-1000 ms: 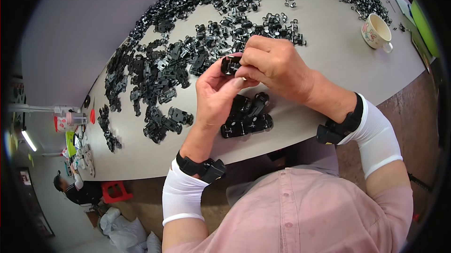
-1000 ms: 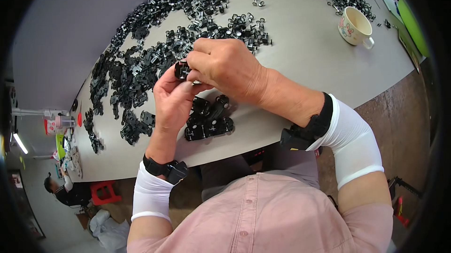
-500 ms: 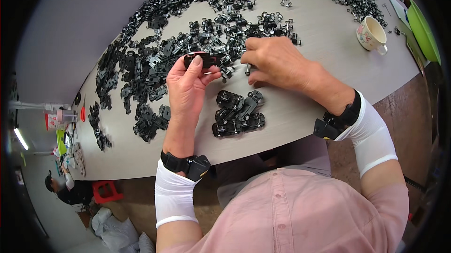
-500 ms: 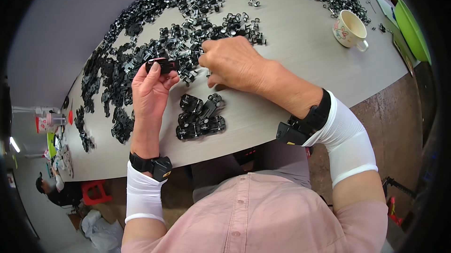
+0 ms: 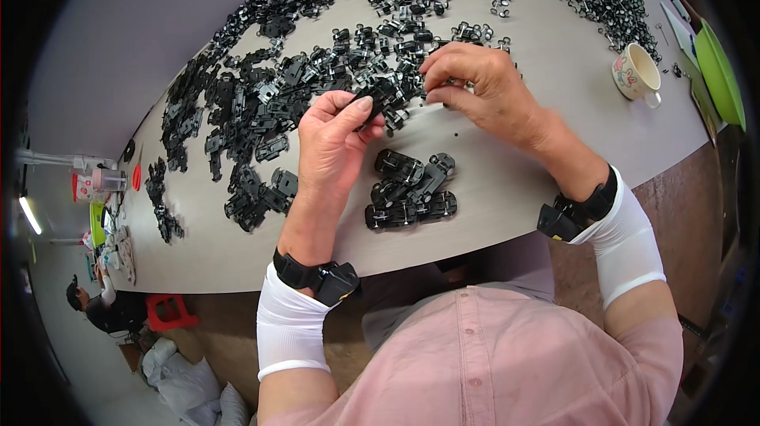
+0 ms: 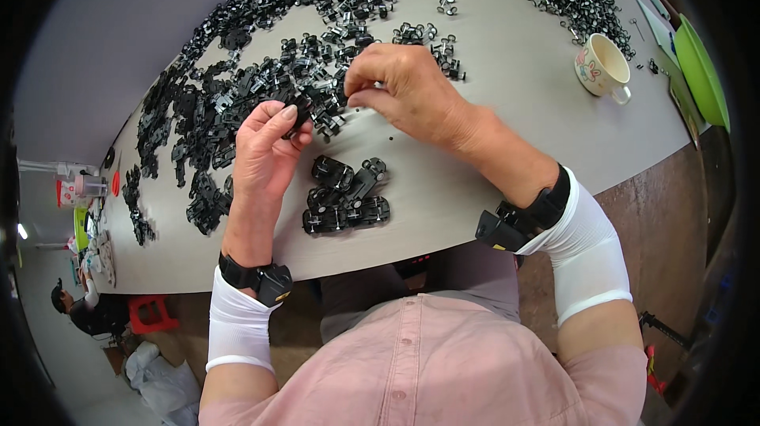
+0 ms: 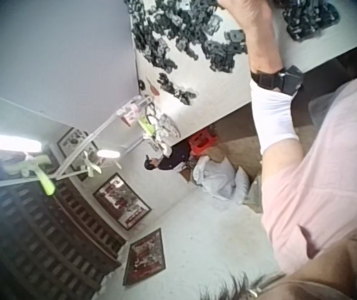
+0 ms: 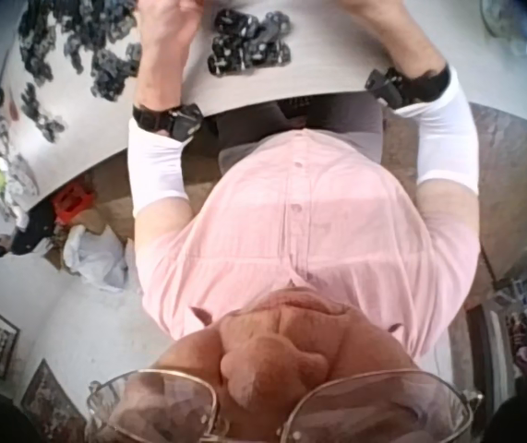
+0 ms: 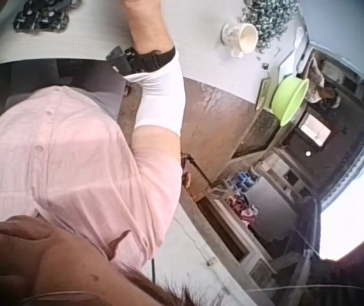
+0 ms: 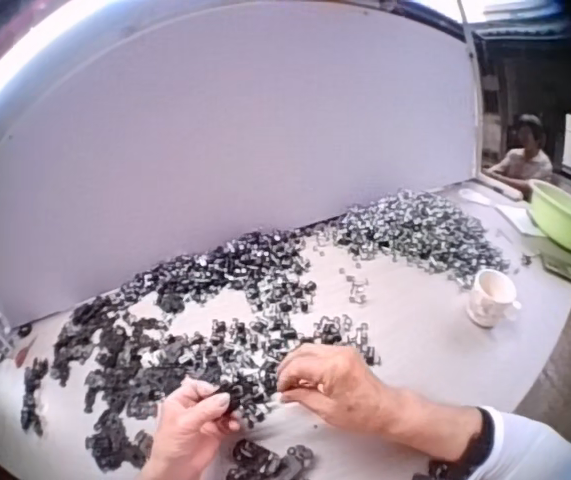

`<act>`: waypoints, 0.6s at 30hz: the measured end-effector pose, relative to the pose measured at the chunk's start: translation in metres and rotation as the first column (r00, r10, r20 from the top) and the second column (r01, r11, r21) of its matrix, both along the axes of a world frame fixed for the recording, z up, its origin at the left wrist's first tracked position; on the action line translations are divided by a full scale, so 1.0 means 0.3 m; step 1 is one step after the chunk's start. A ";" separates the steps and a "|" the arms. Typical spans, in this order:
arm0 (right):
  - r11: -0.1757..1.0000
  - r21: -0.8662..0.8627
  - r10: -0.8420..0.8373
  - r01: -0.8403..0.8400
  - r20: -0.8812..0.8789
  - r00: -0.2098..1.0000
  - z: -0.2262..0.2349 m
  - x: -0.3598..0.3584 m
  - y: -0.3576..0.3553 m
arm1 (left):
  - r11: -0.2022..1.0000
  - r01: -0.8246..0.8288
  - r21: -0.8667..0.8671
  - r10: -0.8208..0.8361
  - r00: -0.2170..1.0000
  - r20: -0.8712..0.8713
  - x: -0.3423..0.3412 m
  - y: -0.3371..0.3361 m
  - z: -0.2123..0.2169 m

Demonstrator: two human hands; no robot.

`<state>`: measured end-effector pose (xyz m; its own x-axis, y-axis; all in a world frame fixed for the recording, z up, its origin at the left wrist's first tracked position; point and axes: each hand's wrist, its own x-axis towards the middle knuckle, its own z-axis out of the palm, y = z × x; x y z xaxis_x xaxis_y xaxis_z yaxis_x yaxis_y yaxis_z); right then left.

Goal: Assembling small black and silver mechanical or electrical components on a table.

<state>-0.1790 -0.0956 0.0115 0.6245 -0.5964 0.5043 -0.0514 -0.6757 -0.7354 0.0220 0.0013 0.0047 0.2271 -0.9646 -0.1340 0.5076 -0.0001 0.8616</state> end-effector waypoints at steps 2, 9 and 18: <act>1.000 -0.029 -0.001 0.004 0.079 0.997 0.011 0.020 0.029 | 0.999 0.029 0.019 -0.029 1.000 0.009 -0.011 0.001 0.001; 0.964 -0.266 0.017 0.013 0.110 0.994 0.007 0.055 0.056 | 0.991 0.131 0.032 -0.131 0.991 0.006 -0.023 0.000 -0.007; 0.964 -0.265 0.027 -0.011 0.056 0.998 -0.001 0.060 0.066 | 0.992 0.125 0.003 -0.125 0.992 0.011 -0.046 0.020 -0.009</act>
